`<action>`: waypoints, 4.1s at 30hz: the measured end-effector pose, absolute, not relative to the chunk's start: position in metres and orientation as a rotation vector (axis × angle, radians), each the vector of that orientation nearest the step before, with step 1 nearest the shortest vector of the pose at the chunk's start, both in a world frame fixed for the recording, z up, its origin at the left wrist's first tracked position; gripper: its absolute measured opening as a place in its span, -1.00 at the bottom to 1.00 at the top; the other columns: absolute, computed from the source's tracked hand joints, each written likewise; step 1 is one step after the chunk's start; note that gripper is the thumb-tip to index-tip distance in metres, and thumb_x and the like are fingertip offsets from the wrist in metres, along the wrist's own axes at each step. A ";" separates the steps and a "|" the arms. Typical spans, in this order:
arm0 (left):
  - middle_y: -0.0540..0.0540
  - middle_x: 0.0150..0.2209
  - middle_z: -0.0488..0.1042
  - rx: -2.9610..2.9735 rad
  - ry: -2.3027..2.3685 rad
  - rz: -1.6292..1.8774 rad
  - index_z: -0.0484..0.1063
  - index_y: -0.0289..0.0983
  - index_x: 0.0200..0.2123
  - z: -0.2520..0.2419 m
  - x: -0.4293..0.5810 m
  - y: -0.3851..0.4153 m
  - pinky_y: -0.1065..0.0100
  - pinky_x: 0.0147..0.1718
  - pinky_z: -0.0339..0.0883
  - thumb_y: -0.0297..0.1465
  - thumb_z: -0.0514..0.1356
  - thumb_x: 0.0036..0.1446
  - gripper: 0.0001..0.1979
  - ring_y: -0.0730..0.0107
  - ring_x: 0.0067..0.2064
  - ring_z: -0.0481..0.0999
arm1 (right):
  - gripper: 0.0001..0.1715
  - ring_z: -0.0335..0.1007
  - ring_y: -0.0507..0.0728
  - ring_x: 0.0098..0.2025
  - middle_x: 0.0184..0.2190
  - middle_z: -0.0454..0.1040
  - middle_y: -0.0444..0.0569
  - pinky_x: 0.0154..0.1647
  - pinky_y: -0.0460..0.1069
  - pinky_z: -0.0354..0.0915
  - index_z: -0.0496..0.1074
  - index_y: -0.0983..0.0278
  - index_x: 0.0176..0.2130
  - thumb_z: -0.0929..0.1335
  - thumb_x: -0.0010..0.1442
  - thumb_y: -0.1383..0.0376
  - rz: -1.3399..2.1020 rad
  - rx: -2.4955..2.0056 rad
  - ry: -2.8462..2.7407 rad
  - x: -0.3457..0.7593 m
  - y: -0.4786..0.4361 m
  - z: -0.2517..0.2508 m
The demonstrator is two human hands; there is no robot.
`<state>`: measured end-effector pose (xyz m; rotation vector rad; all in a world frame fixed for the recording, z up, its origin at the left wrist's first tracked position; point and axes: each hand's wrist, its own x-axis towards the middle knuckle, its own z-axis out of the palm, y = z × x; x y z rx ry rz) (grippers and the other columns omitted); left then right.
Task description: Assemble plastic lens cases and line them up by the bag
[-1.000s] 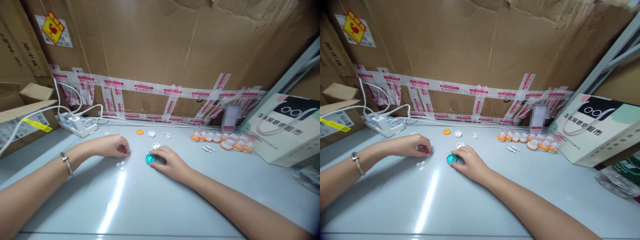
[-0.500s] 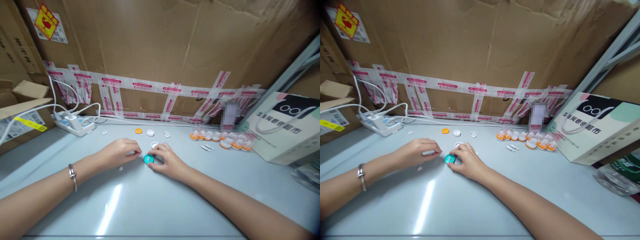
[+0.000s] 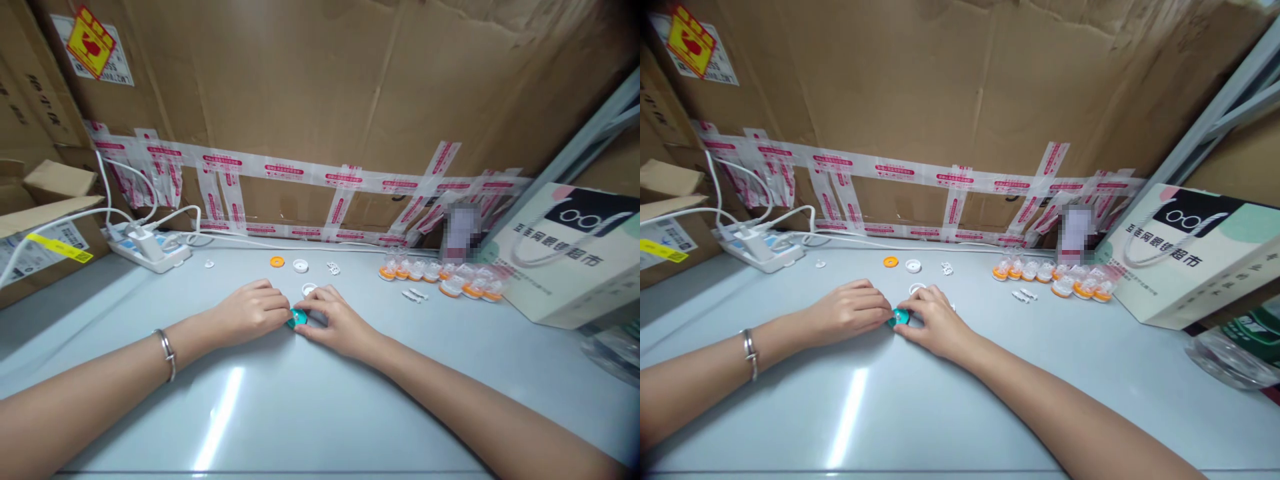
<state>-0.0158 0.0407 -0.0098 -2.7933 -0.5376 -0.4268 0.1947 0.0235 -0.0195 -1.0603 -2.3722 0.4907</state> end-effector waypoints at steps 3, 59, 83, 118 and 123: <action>-0.09 -0.32 0.53 -2.838 -0.531 -0.441 0.42 -0.26 -0.27 -0.009 -0.018 0.042 0.34 -0.27 0.13 -0.44 -0.06 0.26 -0.75 0.42 -0.30 0.45 | -0.70 0.24 0.13 -0.11 -0.21 0.41 -0.03 -0.02 0.05 0.21 0.45 0.19 -0.15 0.38 0.06 0.24 0.476 -1.032 -2.374 0.195 0.024 -0.020; -0.02 -0.31 0.53 -3.139 -1.552 -1.249 0.47 -0.24 -0.30 0.006 -0.007 0.015 0.39 -0.25 0.34 -0.30 0.14 0.12 -0.84 0.39 -0.27 0.48 | -0.85 0.42 0.05 -0.35 -0.42 0.52 -0.08 -0.28 -0.04 0.31 0.49 0.23 -0.32 0.31 0.13 0.37 0.510 -0.849 -2.053 0.194 0.011 -0.008; -0.09 -0.20 0.40 -3.191 -1.445 -0.716 0.43 -0.20 -0.12 -0.011 -0.008 0.031 0.27 -0.14 0.24 -0.28 0.16 0.10 -0.73 0.25 -0.15 0.36 | -0.82 0.30 0.05 -0.30 -0.41 0.47 -0.06 -0.26 -0.02 0.12 0.43 0.28 -0.28 0.23 0.23 0.36 -0.189 -0.715 -2.531 0.202 0.024 -0.021; -0.11 -0.18 0.40 -3.076 -1.470 -1.109 0.41 -0.24 -0.13 -0.014 -0.015 0.024 0.29 -0.18 0.27 -0.19 0.15 0.08 -0.67 0.29 -0.18 0.40 | -0.64 0.41 0.11 -0.15 -0.19 0.48 0.01 -0.10 0.06 0.29 0.33 0.26 -0.12 0.34 0.07 0.18 0.955 -1.183 -1.902 0.197 0.053 -0.001; -0.11 -0.07 0.39 -3.004 -1.463 -1.486 0.38 -0.19 -0.04 0.000 -0.014 0.021 0.34 -0.19 0.28 -0.31 0.00 0.23 -0.71 0.31 -0.06 0.37 | -0.57 0.45 0.04 -0.29 -0.34 0.49 -0.07 -0.19 0.00 0.30 0.25 0.25 -0.13 0.37 0.06 0.10 1.511 -1.112 -1.632 0.198 0.036 0.015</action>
